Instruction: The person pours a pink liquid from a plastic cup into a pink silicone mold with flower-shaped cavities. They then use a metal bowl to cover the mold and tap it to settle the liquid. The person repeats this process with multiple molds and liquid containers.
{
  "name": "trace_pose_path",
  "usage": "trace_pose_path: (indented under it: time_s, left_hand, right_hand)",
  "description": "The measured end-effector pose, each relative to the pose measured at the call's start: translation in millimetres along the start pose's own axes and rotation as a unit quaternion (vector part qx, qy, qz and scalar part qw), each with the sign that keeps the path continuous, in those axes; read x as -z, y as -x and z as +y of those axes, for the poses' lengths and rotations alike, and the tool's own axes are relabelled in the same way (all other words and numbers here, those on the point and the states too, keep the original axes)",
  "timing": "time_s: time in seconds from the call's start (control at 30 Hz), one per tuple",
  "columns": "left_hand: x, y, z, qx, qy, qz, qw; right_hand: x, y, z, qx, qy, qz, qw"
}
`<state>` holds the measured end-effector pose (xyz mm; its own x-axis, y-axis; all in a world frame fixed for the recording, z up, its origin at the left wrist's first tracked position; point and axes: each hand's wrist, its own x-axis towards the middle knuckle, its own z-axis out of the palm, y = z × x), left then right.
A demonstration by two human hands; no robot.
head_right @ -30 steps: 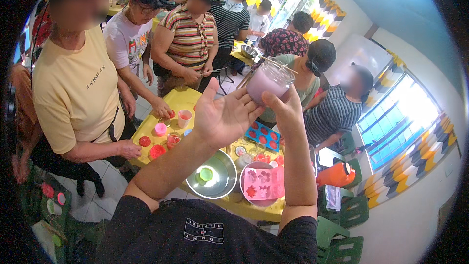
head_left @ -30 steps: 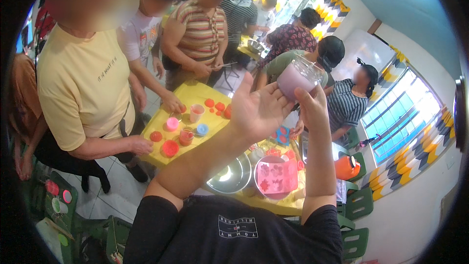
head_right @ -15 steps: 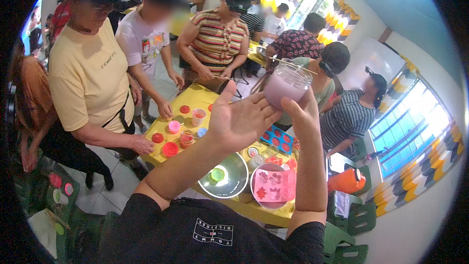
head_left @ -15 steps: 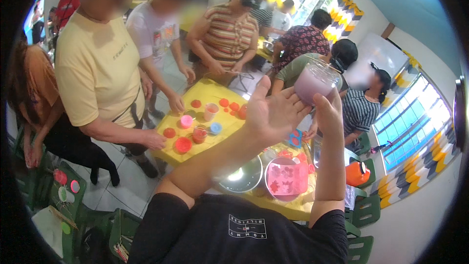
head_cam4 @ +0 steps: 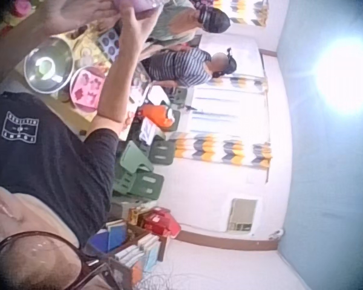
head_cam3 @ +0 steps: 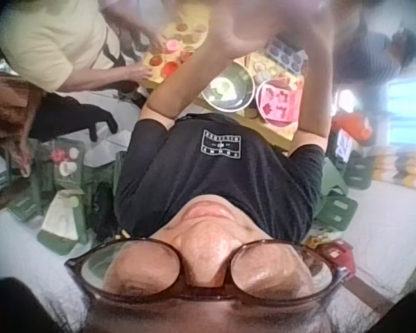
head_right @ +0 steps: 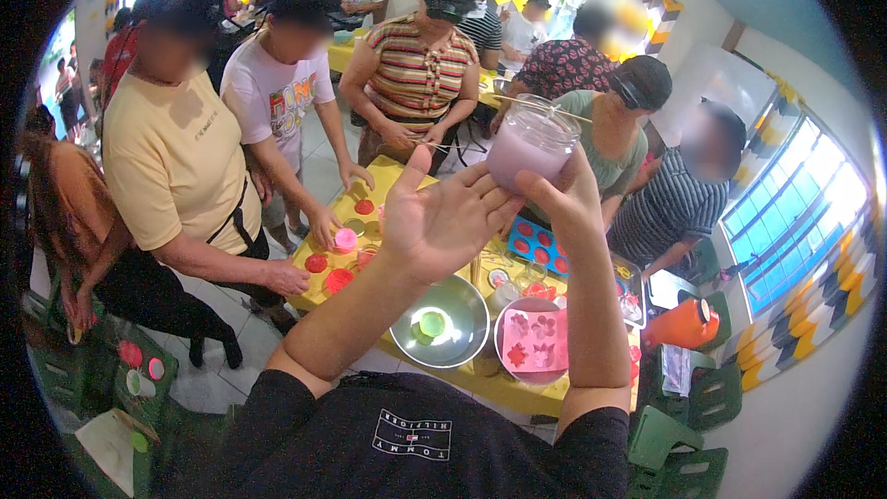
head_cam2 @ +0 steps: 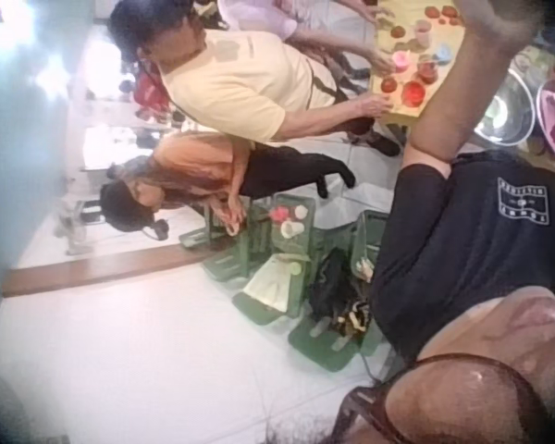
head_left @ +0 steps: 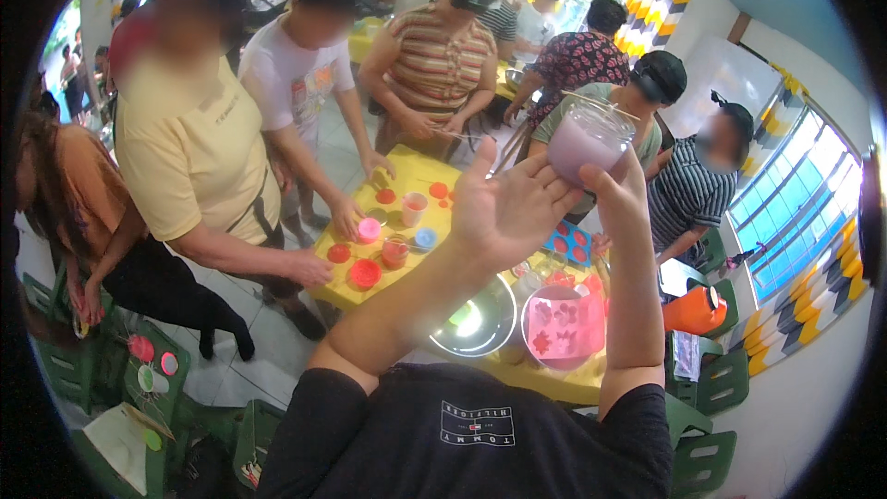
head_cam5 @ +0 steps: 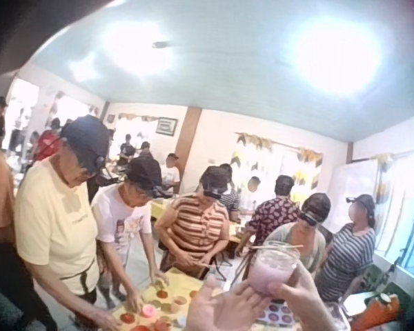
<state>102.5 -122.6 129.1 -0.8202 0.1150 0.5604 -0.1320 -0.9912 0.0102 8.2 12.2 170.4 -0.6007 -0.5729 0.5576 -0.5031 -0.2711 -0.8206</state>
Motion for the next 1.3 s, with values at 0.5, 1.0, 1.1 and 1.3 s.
trace_pose_path:
  time_s: [0.5, 1.0, 1.1, 1.3]
  left_hand:
    - [19, -6, -28, 0.006, -0.033, 0.066, 0.997]
    - [57, -24, -90, 0.046, -0.01, 0.098, 0.994]
    - [64, -25, -105, 0.062, 0.016, 0.085, 0.994]
    - [62, -31, -123, 0.096, -0.023, 0.092, 0.991]
  right_hand:
    - [30, 23, 6, -0.025, -0.05, -0.008, 0.998]
    - [103, 63, 9, -0.036, -0.009, 0.005, 0.999]
    - [116, 75, 14, -0.032, -0.004, 0.02, 0.999]
    - [126, 86, -14, -0.045, -0.03, 0.054, 0.997]
